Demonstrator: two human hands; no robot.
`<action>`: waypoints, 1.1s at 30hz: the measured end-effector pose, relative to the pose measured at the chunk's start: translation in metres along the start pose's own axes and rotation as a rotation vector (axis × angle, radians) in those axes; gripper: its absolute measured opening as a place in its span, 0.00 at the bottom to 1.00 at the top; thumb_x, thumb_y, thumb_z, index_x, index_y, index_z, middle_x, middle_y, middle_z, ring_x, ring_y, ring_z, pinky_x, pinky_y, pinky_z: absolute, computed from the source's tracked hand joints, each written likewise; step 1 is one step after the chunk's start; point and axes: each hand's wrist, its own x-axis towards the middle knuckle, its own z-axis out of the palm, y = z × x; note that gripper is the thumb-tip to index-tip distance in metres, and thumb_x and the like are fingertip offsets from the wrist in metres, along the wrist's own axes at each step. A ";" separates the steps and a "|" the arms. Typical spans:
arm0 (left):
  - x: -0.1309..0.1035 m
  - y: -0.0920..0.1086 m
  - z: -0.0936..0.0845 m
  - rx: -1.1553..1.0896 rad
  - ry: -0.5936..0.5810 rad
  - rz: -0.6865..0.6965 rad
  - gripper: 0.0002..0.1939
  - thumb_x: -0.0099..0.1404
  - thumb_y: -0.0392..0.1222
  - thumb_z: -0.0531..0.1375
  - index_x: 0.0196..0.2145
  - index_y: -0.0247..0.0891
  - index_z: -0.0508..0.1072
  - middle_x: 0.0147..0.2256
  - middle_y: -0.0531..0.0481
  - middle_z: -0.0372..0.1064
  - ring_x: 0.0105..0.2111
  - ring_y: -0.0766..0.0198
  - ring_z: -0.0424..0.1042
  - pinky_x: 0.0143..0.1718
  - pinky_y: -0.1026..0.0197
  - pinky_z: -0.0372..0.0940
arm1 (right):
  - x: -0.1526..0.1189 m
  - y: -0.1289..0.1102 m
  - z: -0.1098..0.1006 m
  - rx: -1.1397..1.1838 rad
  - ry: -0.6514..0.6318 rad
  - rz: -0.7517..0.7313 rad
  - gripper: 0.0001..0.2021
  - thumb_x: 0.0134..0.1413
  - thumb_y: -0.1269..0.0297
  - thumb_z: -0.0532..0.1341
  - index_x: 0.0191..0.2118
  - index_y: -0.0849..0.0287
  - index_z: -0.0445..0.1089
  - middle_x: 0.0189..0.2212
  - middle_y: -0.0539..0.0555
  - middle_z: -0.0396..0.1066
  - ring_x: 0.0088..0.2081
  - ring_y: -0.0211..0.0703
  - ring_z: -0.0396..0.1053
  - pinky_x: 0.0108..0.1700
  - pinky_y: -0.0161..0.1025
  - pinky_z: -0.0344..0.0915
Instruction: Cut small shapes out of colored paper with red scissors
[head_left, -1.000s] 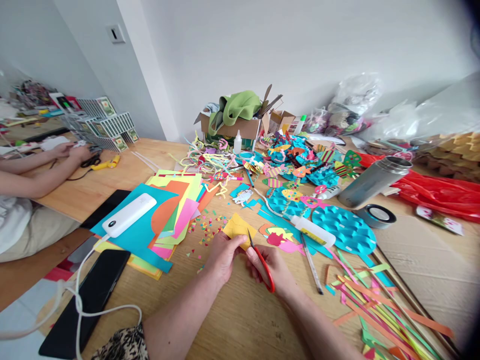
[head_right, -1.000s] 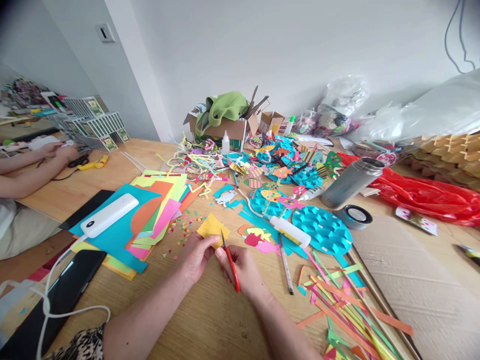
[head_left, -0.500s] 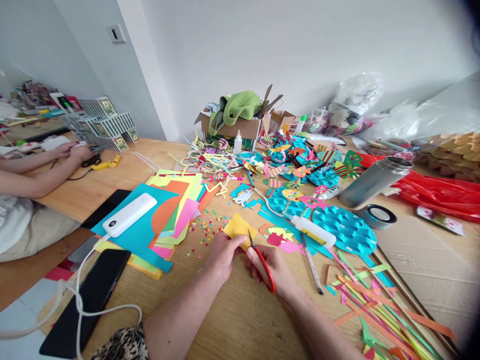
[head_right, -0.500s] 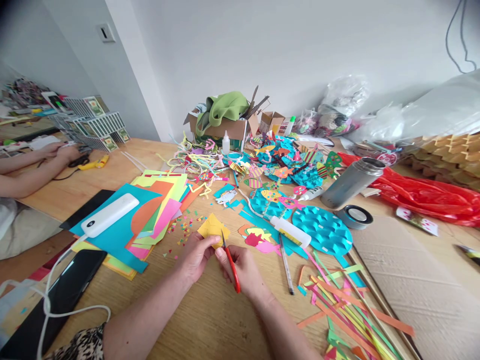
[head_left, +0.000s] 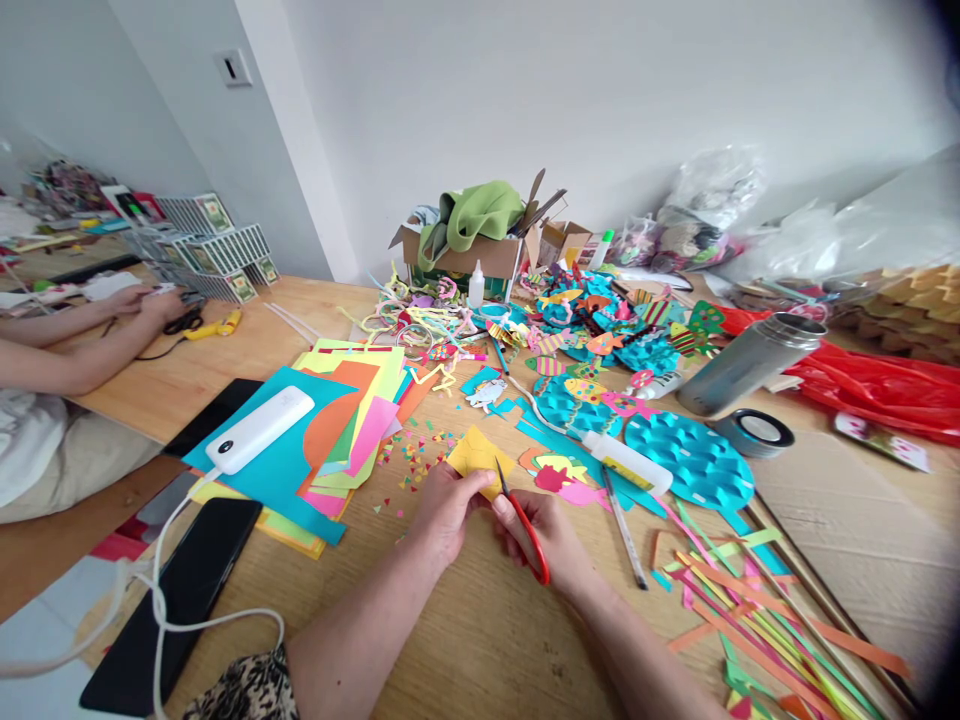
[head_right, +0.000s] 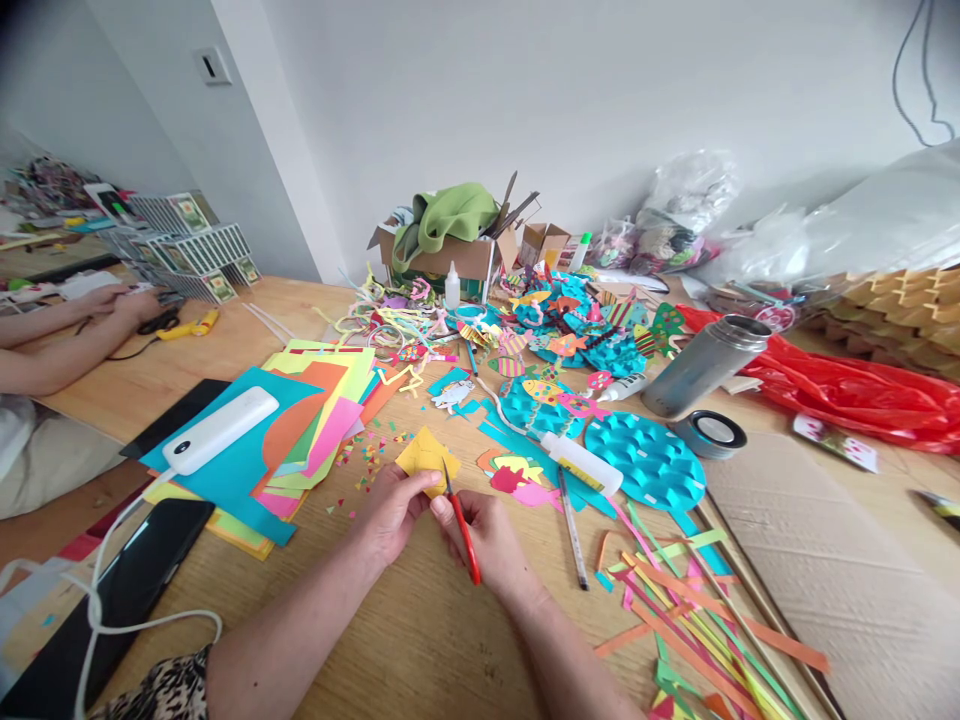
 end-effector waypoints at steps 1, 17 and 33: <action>0.000 0.000 0.000 0.001 0.003 0.000 0.10 0.43 0.38 0.70 0.24 0.34 0.74 0.24 0.51 0.70 0.24 0.66 0.67 0.28 0.63 0.61 | 0.000 0.000 0.000 0.001 0.000 0.005 0.30 0.48 0.32 0.56 0.20 0.57 0.58 0.12 0.46 0.58 0.14 0.31 0.55 0.17 0.31 0.49; 0.003 -0.002 -0.003 0.054 -0.001 0.022 0.09 0.44 0.38 0.68 0.25 0.34 0.74 0.24 0.52 0.69 0.25 0.67 0.66 0.29 0.64 0.62 | 0.000 0.000 0.000 -0.004 -0.002 0.016 0.30 0.47 0.31 0.56 0.20 0.58 0.58 0.12 0.46 0.58 0.14 0.31 0.54 0.17 0.31 0.48; 0.001 0.000 0.000 0.050 -0.007 0.046 0.09 0.45 0.39 0.68 0.22 0.33 0.72 0.23 0.52 0.68 0.23 0.68 0.64 0.27 0.64 0.59 | 0.000 0.000 -0.001 -0.030 0.002 0.019 0.30 0.47 0.31 0.56 0.20 0.57 0.58 0.13 0.47 0.59 0.14 0.31 0.55 0.17 0.31 0.48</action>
